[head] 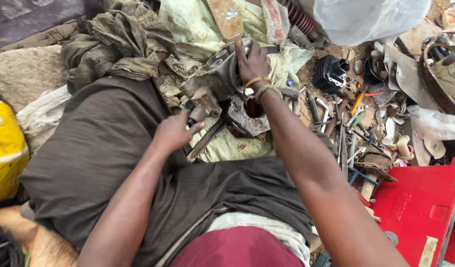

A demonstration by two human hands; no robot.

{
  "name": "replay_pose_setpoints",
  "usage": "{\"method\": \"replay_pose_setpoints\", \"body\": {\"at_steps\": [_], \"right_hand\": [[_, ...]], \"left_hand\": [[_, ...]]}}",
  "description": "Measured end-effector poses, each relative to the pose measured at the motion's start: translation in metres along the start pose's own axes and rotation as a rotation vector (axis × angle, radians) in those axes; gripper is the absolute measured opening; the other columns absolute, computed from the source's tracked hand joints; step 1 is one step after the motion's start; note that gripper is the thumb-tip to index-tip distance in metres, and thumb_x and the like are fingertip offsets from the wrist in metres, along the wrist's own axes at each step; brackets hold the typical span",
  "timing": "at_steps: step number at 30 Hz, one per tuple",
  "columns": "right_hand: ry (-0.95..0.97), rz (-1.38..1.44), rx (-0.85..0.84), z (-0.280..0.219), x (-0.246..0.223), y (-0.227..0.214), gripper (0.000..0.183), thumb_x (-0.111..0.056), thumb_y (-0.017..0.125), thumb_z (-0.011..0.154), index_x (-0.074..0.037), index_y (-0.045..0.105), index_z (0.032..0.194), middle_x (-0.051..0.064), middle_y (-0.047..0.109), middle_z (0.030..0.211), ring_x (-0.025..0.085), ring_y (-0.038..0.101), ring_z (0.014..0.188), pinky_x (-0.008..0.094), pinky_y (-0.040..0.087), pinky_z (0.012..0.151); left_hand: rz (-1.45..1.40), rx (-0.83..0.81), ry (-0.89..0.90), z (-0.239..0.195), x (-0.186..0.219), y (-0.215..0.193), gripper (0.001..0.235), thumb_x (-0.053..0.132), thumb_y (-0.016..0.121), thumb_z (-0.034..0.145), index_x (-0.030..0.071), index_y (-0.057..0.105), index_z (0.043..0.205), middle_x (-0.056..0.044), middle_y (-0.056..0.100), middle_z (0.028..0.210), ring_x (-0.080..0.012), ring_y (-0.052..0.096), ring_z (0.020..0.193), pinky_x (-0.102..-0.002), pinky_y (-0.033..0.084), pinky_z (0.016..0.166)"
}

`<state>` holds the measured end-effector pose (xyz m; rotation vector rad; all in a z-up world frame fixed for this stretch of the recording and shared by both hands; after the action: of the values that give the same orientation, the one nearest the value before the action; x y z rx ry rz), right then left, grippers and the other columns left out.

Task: The person is sitting on the ground repairing a small engine block. They use a wrench to loosen a bolt on the crankshaft, then use a hammer to tap the crankshaft and remove it from the engine casing.

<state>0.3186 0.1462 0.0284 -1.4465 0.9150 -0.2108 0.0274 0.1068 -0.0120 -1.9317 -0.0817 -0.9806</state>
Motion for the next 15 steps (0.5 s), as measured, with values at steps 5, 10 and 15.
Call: {"method": "replay_pose_setpoints", "body": {"at_steps": [5, 10, 15], "right_hand": [[-0.086, -0.11, -0.019, 0.04, -0.037, 0.012, 0.083, -0.079, 0.03, 0.096, -0.015, 0.045, 0.146, 0.022, 0.048, 0.147, 0.043, 0.049, 0.135, 0.061, 0.035, 0.112], [-0.217, -0.219, -0.015, 0.073, -0.065, 0.023, 0.081, -0.076, 0.037, 0.097, -0.014, 0.045, 0.148, 0.028, 0.049, 0.143, 0.048, 0.049, 0.131, 0.062, 0.039, 0.107], [-0.323, -0.243, -0.083, 0.096, -0.073, 0.044, 0.078, -0.074, 0.044, 0.094, -0.014, 0.053, 0.144, 0.023, 0.059, 0.138, 0.044, 0.055, 0.129, 0.057, 0.042, 0.109]], "left_hand": [[-0.095, -0.032, -0.115, 0.016, -0.012, 0.017, 0.055, 0.047, 0.062, 0.094, -0.004, 0.059, 0.113, -0.03, 0.073, 0.088, -0.0437, 0.075, 0.085, -0.053, 0.057, 0.082], [-0.007, 0.301, 0.012, 0.036, 0.004, -0.01, 0.05, 0.048, 0.069, 0.093, -0.002, 0.066, 0.098, -0.022, 0.07, 0.071, -0.0342, 0.072, 0.065, -0.047, 0.06, 0.064], [0.047, 0.28, 0.016, 0.021, 0.034, -0.001, 0.052, 0.055, 0.067, 0.095, 0.004, 0.066, 0.086, -0.011, 0.065, 0.058, -0.0201, 0.064, 0.045, -0.038, 0.054, 0.044]]}}
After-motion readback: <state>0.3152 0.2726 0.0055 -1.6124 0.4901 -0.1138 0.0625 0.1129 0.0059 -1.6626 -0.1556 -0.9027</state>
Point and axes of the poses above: each hand's wrist, its own z-axis towards the middle knuckle, its own y-axis out of the palm, x = y × z, the point moved 6 cm from there along z, towards the middle knuckle
